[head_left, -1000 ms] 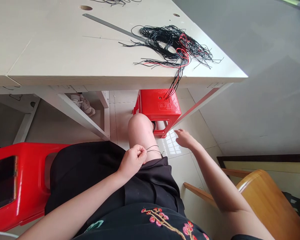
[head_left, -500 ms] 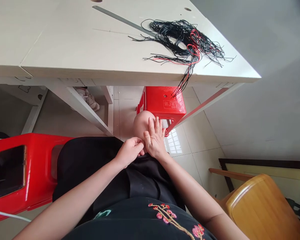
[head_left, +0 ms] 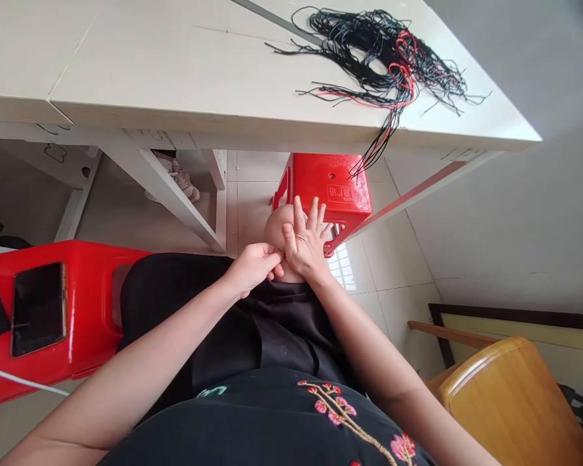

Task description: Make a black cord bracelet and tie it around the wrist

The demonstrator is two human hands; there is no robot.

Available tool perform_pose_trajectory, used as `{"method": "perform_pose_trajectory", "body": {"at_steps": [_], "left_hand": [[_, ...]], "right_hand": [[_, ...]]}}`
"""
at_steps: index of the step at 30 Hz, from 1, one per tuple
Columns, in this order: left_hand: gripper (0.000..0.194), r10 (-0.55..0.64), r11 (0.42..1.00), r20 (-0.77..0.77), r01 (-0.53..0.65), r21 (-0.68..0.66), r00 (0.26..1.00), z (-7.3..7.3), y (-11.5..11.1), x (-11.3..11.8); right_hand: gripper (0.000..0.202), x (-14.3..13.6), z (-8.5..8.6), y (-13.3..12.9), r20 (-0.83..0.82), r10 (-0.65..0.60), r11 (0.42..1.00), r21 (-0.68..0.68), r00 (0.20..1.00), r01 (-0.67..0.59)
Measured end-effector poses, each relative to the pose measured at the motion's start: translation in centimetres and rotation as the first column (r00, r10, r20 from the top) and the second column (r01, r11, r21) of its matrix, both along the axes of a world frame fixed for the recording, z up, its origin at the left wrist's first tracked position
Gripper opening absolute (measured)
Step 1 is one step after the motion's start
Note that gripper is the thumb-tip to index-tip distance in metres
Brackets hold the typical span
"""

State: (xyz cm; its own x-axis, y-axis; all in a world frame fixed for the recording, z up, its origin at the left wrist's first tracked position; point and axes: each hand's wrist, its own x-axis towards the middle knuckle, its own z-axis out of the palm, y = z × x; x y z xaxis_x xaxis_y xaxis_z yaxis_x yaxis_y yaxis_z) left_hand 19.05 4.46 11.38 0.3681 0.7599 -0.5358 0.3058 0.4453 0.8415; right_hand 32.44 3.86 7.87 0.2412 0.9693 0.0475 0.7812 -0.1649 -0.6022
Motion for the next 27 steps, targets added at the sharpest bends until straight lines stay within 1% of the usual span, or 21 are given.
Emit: {"method": "perform_pose_trajectory", "body": {"at_steps": [7, 10, 16, 21, 27], "left_hand": [[0.017, -0.006, 1.0, -0.022, 0.005, -0.012, 1.0, 0.5, 0.6, 0.0], [0.02, 0.001, 1.0, -0.035, -0.001, -0.006, 0.999, 0.8, 1.0, -0.1], [0.023, 0.005, 1.0, -0.043, -0.006, -0.009, 0.999, 1.0, 1.5, -0.4], [0.025, 0.015, 1.0, -0.035, -0.015, 0.003, 0.999, 0.7, 1.9, -0.4], [0.026, 0.018, 1.0, -0.05, -0.017, 0.004, 0.999, 0.9, 2.6, -0.6]], "right_hand": [[0.064, -0.3, 0.7, 1.6, 0.187, -0.023, 1.0, -0.008, 0.982, 0.025], [0.066, -0.5, 1.0, 2.1, 0.242, -0.016, 1.0, -0.002, 0.97, 0.017], [0.068, -1.0, 1.4, 2.2, 0.272, -0.013, 1.0, 0.002, 0.962, 0.013], [0.068, -1.2, 1.8, 3.3, 0.312, -0.009, 0.999, 0.033, 0.95, -0.001], [0.069, -1.4, 1.9, 4.0, 0.311, 0.018, 1.0, 0.012, 0.95, -0.023]]}}
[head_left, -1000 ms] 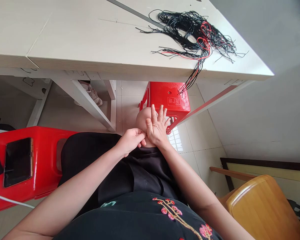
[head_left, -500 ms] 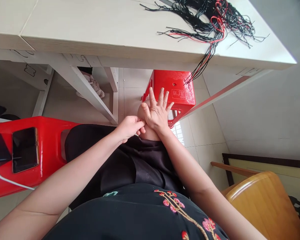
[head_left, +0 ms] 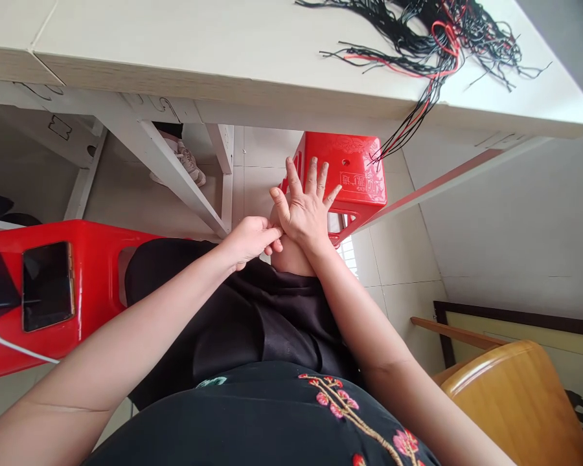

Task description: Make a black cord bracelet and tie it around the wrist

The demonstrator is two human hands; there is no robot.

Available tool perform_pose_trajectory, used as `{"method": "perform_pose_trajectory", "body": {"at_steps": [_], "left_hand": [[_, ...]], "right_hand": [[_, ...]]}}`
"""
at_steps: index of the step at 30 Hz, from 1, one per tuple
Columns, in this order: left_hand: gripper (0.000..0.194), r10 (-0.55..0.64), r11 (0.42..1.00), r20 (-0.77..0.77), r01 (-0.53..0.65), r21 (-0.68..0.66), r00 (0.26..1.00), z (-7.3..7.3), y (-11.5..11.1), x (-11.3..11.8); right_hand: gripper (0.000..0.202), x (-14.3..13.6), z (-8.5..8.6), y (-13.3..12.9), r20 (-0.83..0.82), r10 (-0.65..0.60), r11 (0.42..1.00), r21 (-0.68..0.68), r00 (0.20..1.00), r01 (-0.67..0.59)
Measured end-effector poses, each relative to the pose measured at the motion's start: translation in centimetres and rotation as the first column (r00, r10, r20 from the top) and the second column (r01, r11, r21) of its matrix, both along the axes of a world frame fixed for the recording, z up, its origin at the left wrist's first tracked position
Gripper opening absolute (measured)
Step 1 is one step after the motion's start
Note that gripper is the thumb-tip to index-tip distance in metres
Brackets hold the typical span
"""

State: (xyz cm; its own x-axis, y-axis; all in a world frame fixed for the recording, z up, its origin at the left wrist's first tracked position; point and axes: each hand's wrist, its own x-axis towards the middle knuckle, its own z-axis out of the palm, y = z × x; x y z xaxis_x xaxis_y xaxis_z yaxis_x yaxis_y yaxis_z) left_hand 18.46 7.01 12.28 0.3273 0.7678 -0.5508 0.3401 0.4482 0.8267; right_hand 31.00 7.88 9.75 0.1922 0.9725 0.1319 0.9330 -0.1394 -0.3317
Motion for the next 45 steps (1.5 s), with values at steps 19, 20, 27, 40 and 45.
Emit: {"method": "perform_pose_trajectory", "body": {"at_steps": [19, 20, 27, 40, 45], "left_hand": [[0.023, -0.017, 0.999, 0.002, 0.017, -0.028, 1.0, -0.1, 2.0, -0.3], [0.023, -0.019, 0.999, 0.002, 0.019, -0.026, 1.0, -0.2, 2.0, -0.3], [0.019, -0.027, 1.0, -0.004, 0.027, -0.011, 1.0, -0.6, 3.0, -0.2], [0.017, -0.097, 0.995, -0.04, 0.097, 0.004, 0.995, -0.2, 3.5, 0.0], [0.01, -0.092, 0.991, -0.048, 0.097, 0.091, 0.995, -0.7, 3.4, -0.4]], "right_hand": [[0.069, -0.3, 0.3, 2.9, 0.097, -0.049, 0.997, 0.066, 0.994, 0.043], [0.069, -0.2, 0.2, 3.1, 0.102, -0.052, 0.996, 0.072, 0.993, 0.045], [0.069, 0.2, 0.2, 4.2, 0.103, -0.041, 0.995, 0.099, 0.994, 0.031], [0.068, 0.8, 0.0, 4.7, 0.095, -0.031, 0.994, 0.105, 0.995, 0.021], [0.067, 0.8, 0.2, 4.5, 0.1, -0.031, 0.995, 0.096, 0.995, 0.021]]}}
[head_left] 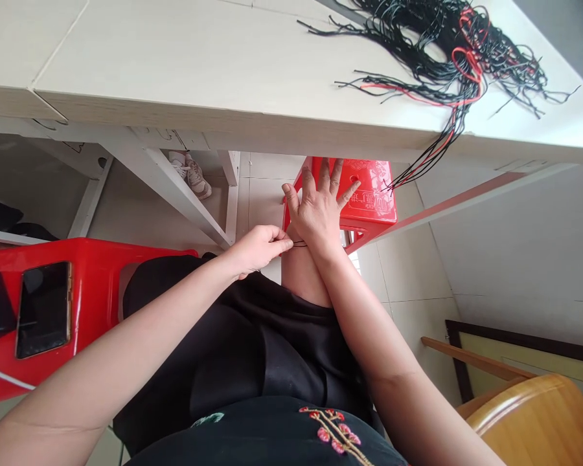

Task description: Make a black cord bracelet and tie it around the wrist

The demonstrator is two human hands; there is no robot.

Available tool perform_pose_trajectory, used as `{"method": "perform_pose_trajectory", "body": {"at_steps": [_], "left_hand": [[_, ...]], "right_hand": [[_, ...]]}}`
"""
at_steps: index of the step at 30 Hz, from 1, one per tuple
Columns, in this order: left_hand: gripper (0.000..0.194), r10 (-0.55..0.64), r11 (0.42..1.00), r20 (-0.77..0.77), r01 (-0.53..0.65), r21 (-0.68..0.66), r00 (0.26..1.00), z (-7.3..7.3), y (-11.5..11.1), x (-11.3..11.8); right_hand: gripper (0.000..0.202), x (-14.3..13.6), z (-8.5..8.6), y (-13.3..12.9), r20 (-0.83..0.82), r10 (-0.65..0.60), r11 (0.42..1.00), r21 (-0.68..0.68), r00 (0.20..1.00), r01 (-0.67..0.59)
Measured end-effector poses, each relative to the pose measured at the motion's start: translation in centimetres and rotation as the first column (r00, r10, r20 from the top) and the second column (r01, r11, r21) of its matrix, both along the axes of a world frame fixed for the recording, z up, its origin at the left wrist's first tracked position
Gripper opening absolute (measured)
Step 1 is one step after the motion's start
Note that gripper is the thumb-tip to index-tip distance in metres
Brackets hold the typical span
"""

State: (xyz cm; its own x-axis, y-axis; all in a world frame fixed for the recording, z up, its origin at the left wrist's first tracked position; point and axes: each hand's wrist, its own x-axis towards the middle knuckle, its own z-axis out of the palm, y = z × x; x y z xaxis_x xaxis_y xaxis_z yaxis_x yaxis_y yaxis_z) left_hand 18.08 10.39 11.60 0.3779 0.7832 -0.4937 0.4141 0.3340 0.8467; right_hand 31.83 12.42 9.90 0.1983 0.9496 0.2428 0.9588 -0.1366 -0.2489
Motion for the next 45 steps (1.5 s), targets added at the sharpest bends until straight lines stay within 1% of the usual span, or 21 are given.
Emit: {"method": "perform_pose_trajectory", "body": {"at_steps": [5, 14, 25, 29, 32, 34, 39, 41, 45], "left_hand": [[0.009, 0.029, 0.999, 0.005, -0.029, 0.013, 1.0, -0.1, -0.1, -0.1], [0.013, 0.088, 0.996, 0.018, -0.087, -0.027, 0.996, 0.0, 0.2, 0.1], [0.013, 0.108, 0.994, 0.03, -0.107, -0.035, 0.994, -0.6, 0.9, 0.2], [0.011, 0.107, 0.994, 0.023, -0.106, -0.03, 0.994, -0.6, 1.0, 0.1], [0.01, 0.113, 0.993, 0.014, -0.113, -0.028, 0.993, -0.4, 1.0, 0.1], [0.01, 0.122, 0.992, 0.009, -0.122, -0.028, 0.992, -0.2, 1.0, 0.1], [0.008, 0.147, 0.989, 0.021, -0.146, -0.032, 0.989, 0.0, 1.2, 0.1], [0.008, 0.154, 0.988, 0.032, -0.153, -0.033, 0.988, 0.1, 1.2, 0.0], [0.006, 0.161, 0.987, 0.061, -0.159, -0.029, 0.985, 0.2, 1.2, -0.2]], "right_hand": [[0.067, -0.2, 0.1, -0.1, 0.018, 0.004, 1.0, -0.016, 1.0, -0.004], [0.069, -0.3, -0.1, 0.3, 0.028, 0.004, 1.0, 0.005, 1.0, -0.004], [0.07, -0.1, 0.3, 1.5, 0.078, -0.018, 0.997, -0.078, 0.997, 0.024], [0.069, -0.1, 0.3, 1.9, 0.057, -0.02, 0.997, -0.074, 0.998, 0.024], [0.069, -0.1, 0.2, 2.0, 0.072, -0.018, 0.996, -0.083, 0.997, 0.024], [0.07, -0.1, 0.1, 2.1, 0.072, -0.013, 0.997, -0.075, 0.997, 0.018], [0.076, -0.1, -0.2, 2.3, 0.002, 0.009, 1.0, 0.002, 1.0, -0.009], [0.074, -0.1, -0.1, 2.3, -0.002, 0.007, 1.0, -0.013, 1.0, -0.007], [0.069, -0.3, 0.3, 2.2, 0.04, -0.008, 0.997, -0.082, 0.999, 0.011]]}}
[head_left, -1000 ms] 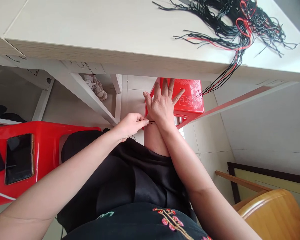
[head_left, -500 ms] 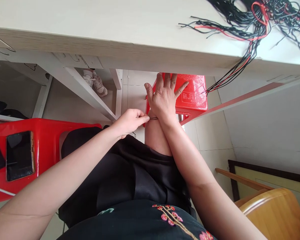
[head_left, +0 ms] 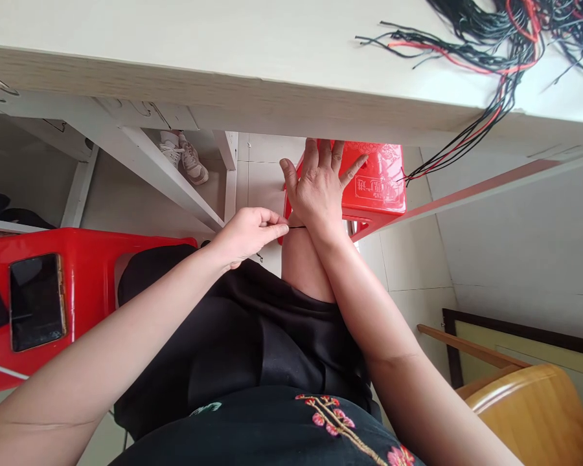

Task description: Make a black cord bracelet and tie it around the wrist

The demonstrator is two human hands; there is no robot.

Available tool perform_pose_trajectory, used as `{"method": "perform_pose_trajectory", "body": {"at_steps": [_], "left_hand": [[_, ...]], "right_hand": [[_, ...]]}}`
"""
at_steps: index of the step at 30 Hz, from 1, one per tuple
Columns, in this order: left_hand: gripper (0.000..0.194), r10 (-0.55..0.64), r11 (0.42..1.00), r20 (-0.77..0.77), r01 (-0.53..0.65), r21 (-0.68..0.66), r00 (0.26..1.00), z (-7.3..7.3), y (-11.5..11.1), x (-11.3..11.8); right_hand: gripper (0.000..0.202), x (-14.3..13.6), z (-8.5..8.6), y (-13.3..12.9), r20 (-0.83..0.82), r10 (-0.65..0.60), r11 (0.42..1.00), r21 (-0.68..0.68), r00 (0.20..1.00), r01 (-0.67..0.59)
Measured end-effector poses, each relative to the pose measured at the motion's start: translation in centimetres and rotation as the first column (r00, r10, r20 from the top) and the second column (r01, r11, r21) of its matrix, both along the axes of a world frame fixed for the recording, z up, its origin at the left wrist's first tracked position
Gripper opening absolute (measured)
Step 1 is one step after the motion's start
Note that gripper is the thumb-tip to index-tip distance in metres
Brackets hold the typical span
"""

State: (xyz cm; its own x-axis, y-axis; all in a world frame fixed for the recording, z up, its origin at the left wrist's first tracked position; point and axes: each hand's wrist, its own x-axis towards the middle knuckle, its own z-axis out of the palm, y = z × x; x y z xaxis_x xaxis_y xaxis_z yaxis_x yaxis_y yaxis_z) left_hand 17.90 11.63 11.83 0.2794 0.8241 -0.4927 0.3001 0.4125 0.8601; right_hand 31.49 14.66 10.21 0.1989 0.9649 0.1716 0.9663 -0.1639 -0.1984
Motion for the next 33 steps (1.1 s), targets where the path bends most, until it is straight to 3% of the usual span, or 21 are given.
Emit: {"method": "perform_pose_trajectory", "body": {"at_steps": [4, 11, 21, 33], "left_hand": [[0.011, -0.008, 1.0, 0.04, 0.007, 0.015, 0.999, -0.4, 0.0, -0.3], [0.016, -0.027, 0.995, 0.043, 0.023, 0.101, 0.999, -1.3, 0.0, -0.6], [0.01, -0.094, 0.975, -0.054, 0.103, 0.195, 0.994, -1.4, 0.1, -0.8], [0.021, -0.175, 0.95, -0.082, 0.19, 0.249, 0.981, -1.5, 0.0, -1.0]], "right_hand": [[0.068, -0.1, 0.1, 0.0, 0.036, -0.007, 1.0, -0.023, 0.999, 0.008], [0.066, 0.0, -0.6, 0.0, -0.001, 0.007, 0.998, 0.066, 1.0, -0.007], [0.067, 0.1, -0.6, -0.1, -0.035, 0.022, 0.994, 0.108, 0.999, -0.018], [0.069, 0.3, -1.0, 0.0, -0.071, 0.027, 0.991, 0.133, 0.997, -0.017]]}}
